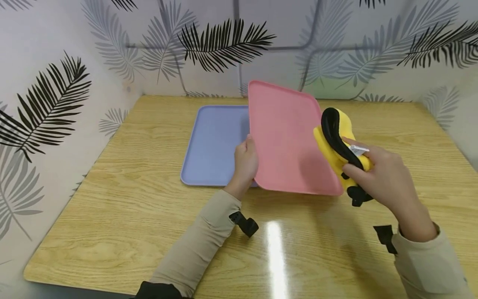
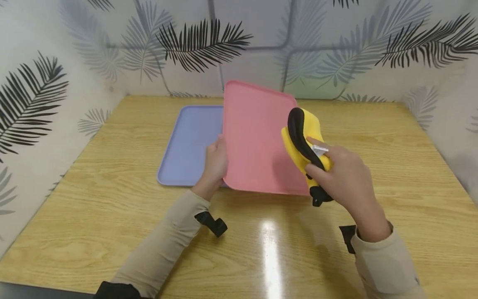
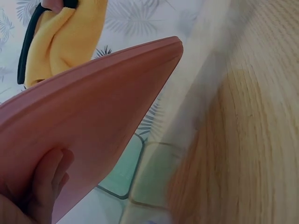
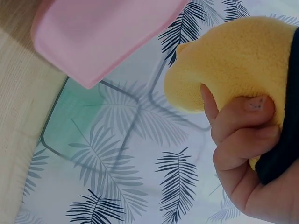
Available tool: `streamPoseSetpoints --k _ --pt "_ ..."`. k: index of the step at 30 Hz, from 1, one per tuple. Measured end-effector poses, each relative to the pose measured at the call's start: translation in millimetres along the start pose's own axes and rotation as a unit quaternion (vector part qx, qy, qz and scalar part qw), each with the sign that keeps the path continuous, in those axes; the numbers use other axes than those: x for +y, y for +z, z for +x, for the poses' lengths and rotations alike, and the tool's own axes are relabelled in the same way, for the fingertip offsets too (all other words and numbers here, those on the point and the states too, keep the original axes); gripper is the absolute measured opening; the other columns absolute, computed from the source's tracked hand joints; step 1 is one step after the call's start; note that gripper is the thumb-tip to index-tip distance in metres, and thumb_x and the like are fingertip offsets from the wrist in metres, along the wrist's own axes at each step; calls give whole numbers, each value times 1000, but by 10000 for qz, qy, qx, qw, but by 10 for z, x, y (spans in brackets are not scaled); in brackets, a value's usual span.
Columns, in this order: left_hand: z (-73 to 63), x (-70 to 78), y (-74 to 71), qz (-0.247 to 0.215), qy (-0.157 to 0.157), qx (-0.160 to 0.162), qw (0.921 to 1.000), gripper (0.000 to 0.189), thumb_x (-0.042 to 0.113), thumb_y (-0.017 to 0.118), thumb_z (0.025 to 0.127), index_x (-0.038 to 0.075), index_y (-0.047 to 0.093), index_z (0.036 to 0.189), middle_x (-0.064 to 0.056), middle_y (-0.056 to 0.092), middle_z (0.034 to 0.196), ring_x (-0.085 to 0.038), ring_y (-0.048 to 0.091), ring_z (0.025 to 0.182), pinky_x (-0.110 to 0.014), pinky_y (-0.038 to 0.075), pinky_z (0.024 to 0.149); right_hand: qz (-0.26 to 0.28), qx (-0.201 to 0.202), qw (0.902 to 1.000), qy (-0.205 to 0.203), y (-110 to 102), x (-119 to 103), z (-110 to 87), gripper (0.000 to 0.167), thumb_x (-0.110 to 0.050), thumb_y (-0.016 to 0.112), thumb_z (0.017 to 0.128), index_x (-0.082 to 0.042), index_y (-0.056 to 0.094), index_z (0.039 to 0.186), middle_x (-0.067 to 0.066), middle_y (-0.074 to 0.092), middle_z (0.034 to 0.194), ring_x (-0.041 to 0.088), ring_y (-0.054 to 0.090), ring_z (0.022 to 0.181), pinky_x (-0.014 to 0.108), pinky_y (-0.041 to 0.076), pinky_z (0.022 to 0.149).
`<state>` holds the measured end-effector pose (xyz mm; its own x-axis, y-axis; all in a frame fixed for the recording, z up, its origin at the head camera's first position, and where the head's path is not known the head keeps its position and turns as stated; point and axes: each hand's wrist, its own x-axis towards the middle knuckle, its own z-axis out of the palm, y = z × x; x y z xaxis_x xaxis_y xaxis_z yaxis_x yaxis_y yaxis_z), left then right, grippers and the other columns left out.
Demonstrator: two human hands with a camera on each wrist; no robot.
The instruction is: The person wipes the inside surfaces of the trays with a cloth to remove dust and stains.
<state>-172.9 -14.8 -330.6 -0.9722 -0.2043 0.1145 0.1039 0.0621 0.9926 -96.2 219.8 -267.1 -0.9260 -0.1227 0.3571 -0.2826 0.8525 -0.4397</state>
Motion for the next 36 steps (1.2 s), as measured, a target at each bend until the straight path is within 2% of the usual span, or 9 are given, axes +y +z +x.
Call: streamPoseSetpoints --k 4,9,16,21,28,32,36 --pt "38 -35 73 33 -128 -57 9999 44 19 32 97 -2 55 67 -5 50 64 -15 46 62 -27 39 57 -2 -8 10000 -39 6 6 -1 42 -21 61 77 -8 59 117 6 50 62 17 36 50 29 29 42" --pt "55 -73 149 126 -240 -192 9994 44 19 32 98 1 53 64 -5 50 63 -16 47 62 -27 39 58 -51 -80 9999 -54 16 18 -2 41 -21 61 78 -8 59 117 4 44 59 15 33 47 28 27 41" --pt "63 -112 231 118 -420 -486 9979 45 22 29 99 2 54 67 -4 49 63 -14 47 62 -24 38 57 40 -96 9999 78 24 35 -8 42 -22 61 77 -7 60 116 6 51 65 17 38 50 28 30 42" --pt "70 -146 278 211 -548 -656 9961 45 24 27 99 8 47 62 -3 47 63 -13 45 61 -23 37 56 71 -101 9999 75 30 51 -11 42 -22 62 77 -7 60 117 7 53 67 16 38 50 28 30 41" --pt "84 -161 324 348 -722 -661 9946 43 24 27 99 11 42 61 -4 47 65 -15 46 66 -25 38 60 88 -156 9997 170 30 64 -15 44 -23 63 77 -6 59 117 6 52 66 15 39 49 28 31 40" --pt "89 -159 345 469 -799 -724 9931 43 25 26 99 10 41 61 -5 46 67 -16 46 68 -27 39 63 117 -193 9996 185 31 68 -20 44 -24 62 78 -7 59 118 8 55 70 17 40 51 28 31 41" --pt "95 -169 361 603 -789 -689 9927 43 23 27 99 4 49 67 -8 50 73 -18 48 75 -31 41 71 151 -236 9994 205 35 70 -27 43 -23 61 78 -8 59 118 10 57 75 18 41 52 28 32 42"
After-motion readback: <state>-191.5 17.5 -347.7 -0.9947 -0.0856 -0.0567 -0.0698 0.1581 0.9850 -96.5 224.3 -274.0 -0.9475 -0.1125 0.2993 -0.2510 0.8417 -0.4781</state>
